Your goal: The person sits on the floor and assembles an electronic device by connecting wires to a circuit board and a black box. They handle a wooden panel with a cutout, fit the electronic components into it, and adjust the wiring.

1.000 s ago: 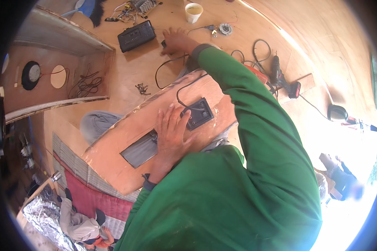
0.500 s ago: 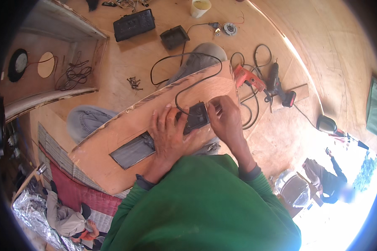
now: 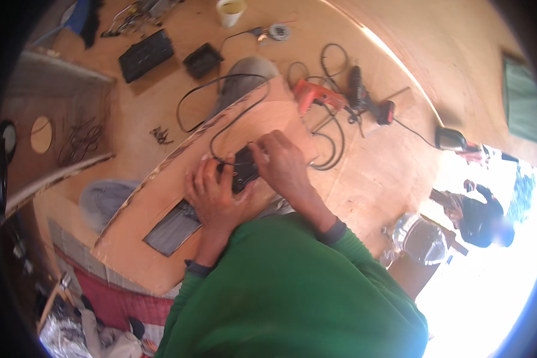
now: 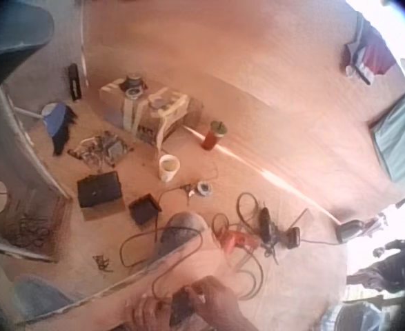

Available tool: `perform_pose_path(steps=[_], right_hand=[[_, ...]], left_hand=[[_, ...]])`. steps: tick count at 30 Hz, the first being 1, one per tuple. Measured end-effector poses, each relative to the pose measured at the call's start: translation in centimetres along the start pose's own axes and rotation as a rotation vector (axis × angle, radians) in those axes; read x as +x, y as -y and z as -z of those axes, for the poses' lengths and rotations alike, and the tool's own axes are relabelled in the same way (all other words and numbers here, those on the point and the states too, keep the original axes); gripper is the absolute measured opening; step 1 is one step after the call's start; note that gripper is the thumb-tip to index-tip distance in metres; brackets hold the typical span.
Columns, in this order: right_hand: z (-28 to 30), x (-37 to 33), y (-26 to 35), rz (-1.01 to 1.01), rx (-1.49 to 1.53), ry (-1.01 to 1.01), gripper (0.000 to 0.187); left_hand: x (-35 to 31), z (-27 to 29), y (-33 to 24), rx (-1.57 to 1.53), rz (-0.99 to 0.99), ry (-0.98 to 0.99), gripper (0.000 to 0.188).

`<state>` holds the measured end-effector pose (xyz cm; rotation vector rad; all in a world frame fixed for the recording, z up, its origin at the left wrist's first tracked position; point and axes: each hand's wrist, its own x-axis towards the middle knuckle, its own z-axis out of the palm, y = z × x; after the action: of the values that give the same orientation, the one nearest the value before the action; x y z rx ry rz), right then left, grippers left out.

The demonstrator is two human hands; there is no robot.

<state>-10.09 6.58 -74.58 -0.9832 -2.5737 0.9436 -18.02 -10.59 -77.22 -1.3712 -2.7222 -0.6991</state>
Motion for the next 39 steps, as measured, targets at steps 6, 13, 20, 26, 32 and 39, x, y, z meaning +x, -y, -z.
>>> perform_pose_path(steps=[6,13,20,26,32,39], right_hand=[[1.1,0.9,-0.2,0.023,0.133,0.043,0.012],[2.5,1.7,-1.5,-0.16,0.312,0.063,0.012],[0.7,0.6,-1.6,-0.136,0.38,0.124,0.012],[-1.3,-0.3,-2.0,0.053,0.312,-0.025,0.02],[-0.8,0.1,-2.3,0.104,0.276,-0.007,0.019],[-0.6,0.1,-2.5,0.049,0.32,0.011,0.017]], left_hand=[[0.1,-0.1,0.0,0.015,-0.011,-0.017,0.065],[-0.1,0.0,0.2,0.027,-0.023,0.017,0.073],[0.1,0.3,0.1,0.027,-0.011,0.029,0.071],[0.2,0.4,-0.1,-0.017,0.012,0.06,0.07],[0.3,0.8,0.4,-0.119,-0.006,0.042,0.073],[-0.1,2.3,1.8,-0.229,-0.018,0.186,0.078]])
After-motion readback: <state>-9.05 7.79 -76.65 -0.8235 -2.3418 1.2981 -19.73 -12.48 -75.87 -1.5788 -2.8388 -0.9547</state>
